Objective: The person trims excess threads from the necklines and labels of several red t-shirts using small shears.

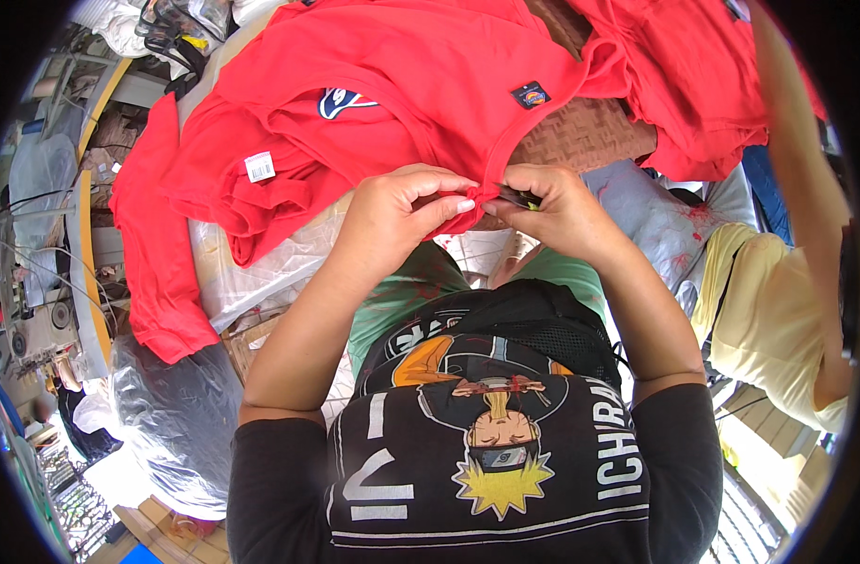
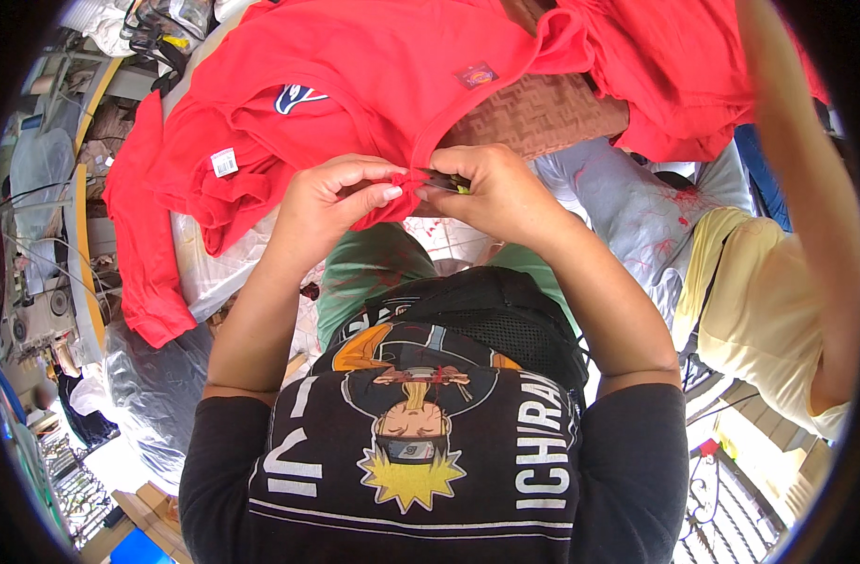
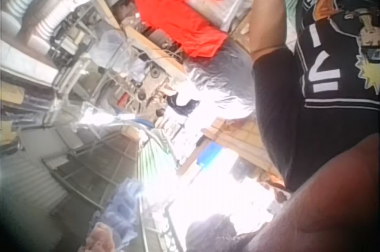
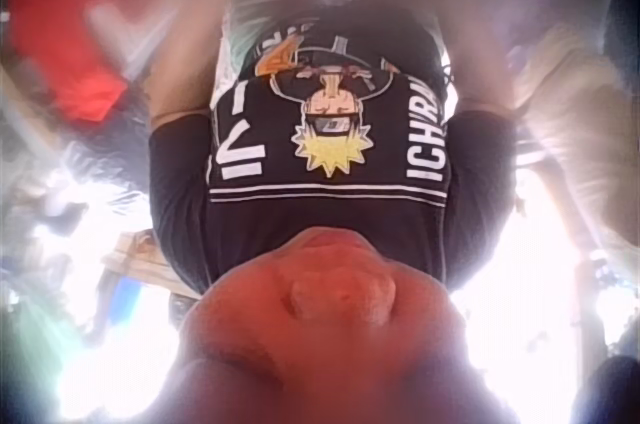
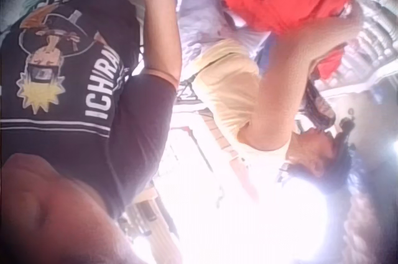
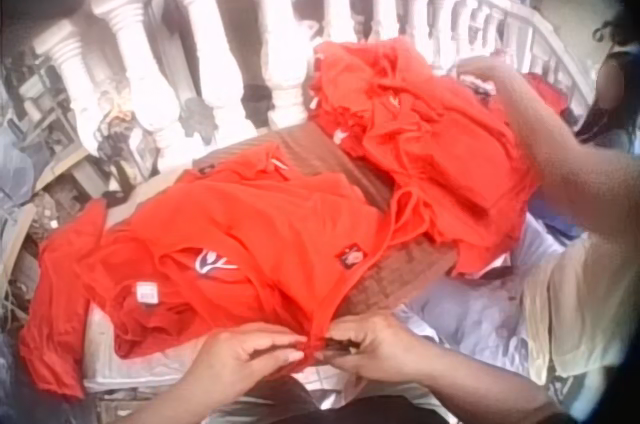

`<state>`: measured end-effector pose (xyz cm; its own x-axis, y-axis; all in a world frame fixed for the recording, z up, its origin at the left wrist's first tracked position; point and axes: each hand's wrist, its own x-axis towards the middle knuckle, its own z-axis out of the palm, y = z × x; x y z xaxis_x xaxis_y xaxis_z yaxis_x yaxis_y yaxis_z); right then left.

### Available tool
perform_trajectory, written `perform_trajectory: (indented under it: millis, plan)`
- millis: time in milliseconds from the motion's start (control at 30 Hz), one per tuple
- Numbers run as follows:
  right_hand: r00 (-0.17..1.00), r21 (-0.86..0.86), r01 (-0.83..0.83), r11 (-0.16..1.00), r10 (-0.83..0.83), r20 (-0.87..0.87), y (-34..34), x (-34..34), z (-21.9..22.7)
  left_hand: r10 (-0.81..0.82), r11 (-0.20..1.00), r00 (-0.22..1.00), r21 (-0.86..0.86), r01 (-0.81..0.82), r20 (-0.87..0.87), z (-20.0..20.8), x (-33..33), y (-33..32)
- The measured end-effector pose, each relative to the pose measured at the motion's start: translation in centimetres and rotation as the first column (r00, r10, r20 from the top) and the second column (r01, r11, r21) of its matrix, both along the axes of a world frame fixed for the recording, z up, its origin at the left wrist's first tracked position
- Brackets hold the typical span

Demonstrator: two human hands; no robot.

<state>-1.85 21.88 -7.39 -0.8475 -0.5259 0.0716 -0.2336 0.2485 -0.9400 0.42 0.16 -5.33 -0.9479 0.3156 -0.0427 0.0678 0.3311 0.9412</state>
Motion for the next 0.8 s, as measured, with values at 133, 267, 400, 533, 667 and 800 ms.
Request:
perform_trajectory:
  millis: [133, 267, 400, 533, 667, 800]
  plan:
    - [0.999, 0.092, -0.012, 0.996, 0.016, -0.049, 0.0, -0.3, -0.1, 0.032, 0.999, 0.999, -0.027, -0.032, -0.022, -0.1, 0.1, 0.2]
    - [1.0, 0.116, -0.014, 0.993, 0.013, 0.009, -0.1, -0.2, 0.3, 0.075, 0.997, 0.985, 0.012, -0.074, -0.154, -0.4, 0.4, 0.6]
    - [0.999, 0.125, -0.001, 0.992, -0.004, 0.036, -0.3, 0.0, 0.9, 0.176, 0.983, 0.964, 0.077, -0.164, -0.199, 0.2, 0.6, 0.8]
    - [1.0, 0.147, -0.012, 0.989, 0.011, 0.009, 0.0, 0.1, 0.2, 0.199, 0.98, 0.978, 0.029, -0.198, -0.06, 1.5, 0.1, 0.4]
    - [0.998, 0.066, 0.016, 0.998, -0.02, 0.06, -0.3, 0.4, 0.6, 0.103, 0.994, 0.98, -0.021, -0.108, -0.173, 0.3, 0.2, 0.1]
    - [0.997, 0.17, 0.008, 0.985, 0.005, -0.079, -0.2, 0.2, 0.4, 0.084, 0.994, 0.977, -0.048, -0.095, -0.194, -0.3, 0.8, 0.8]
